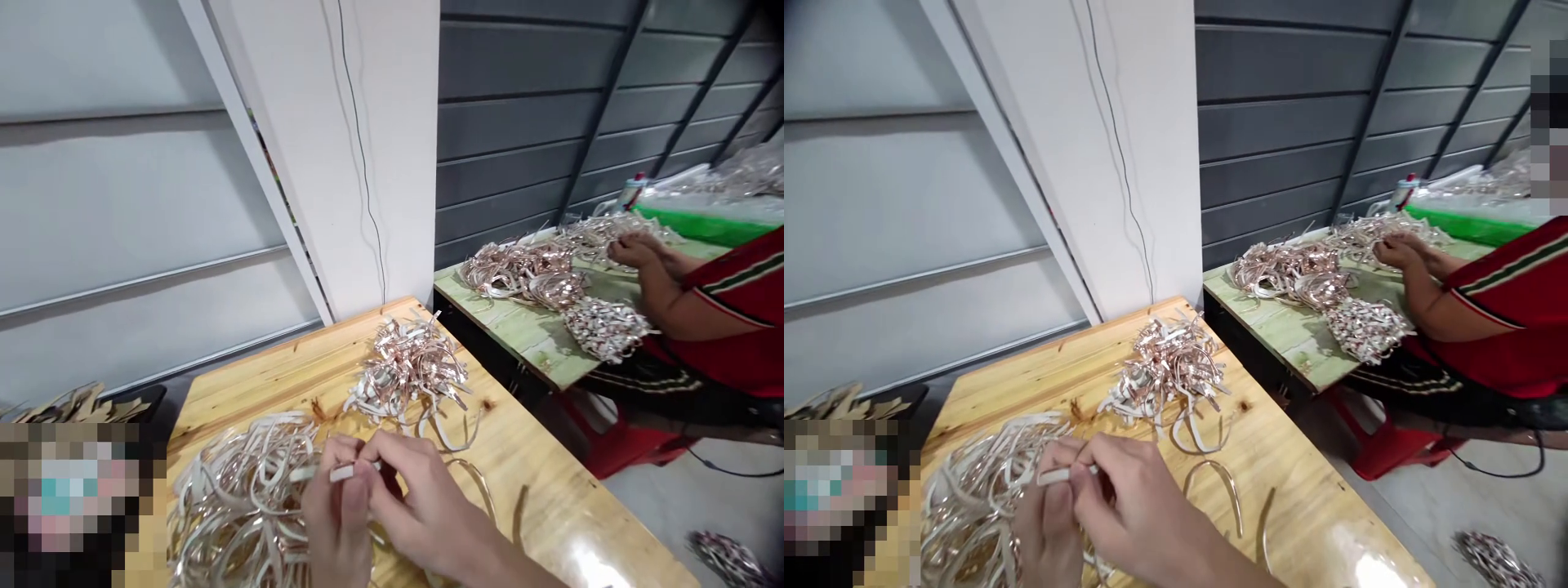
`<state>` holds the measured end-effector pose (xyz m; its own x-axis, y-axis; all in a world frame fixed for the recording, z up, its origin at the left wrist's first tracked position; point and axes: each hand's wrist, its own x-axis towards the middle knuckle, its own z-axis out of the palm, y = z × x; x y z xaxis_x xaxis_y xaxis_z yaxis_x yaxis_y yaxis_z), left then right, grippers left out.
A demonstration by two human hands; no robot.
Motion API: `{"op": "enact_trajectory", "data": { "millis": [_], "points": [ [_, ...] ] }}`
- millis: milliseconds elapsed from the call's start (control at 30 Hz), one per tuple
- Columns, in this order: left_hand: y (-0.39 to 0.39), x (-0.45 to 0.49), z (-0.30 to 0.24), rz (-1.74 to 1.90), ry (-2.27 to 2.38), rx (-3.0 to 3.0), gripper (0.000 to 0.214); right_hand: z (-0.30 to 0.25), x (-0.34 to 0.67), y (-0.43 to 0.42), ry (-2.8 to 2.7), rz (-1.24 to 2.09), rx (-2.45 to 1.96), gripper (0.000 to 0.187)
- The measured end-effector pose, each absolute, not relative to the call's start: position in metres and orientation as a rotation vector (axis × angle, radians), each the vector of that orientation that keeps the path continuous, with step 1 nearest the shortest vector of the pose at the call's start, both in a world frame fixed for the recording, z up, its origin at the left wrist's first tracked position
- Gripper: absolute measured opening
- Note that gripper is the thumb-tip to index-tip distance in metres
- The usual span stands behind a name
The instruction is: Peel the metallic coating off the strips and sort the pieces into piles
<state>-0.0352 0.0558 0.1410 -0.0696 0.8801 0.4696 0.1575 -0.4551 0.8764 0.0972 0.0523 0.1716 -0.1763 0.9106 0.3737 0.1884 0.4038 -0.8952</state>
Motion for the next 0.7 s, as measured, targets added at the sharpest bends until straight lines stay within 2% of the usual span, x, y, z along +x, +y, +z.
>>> {"op": "enact_trajectory", "data": {
  "millis": [167, 500, 700],
  "points": [
    [0.05, -0.027, 0.146, 1.402, 1.276, 1.468, 0.052, 0.169, 0.102, 0.051, -1.615, 0.903, -0.955, 0.021],
    [0.044, -0.013, 0.141, 1.551, 1.374, 1.186, 0.054, 0.155, 0.102, 0.055, -1.215, 1.197, -0.762, 0.034],
    [0.049, -0.003, 0.138, 1.657, 0.946, 0.886, 0.044, 0.152, 0.1, 0.062, -0.836, 1.379, -0.644, 0.038]
  ]
}}
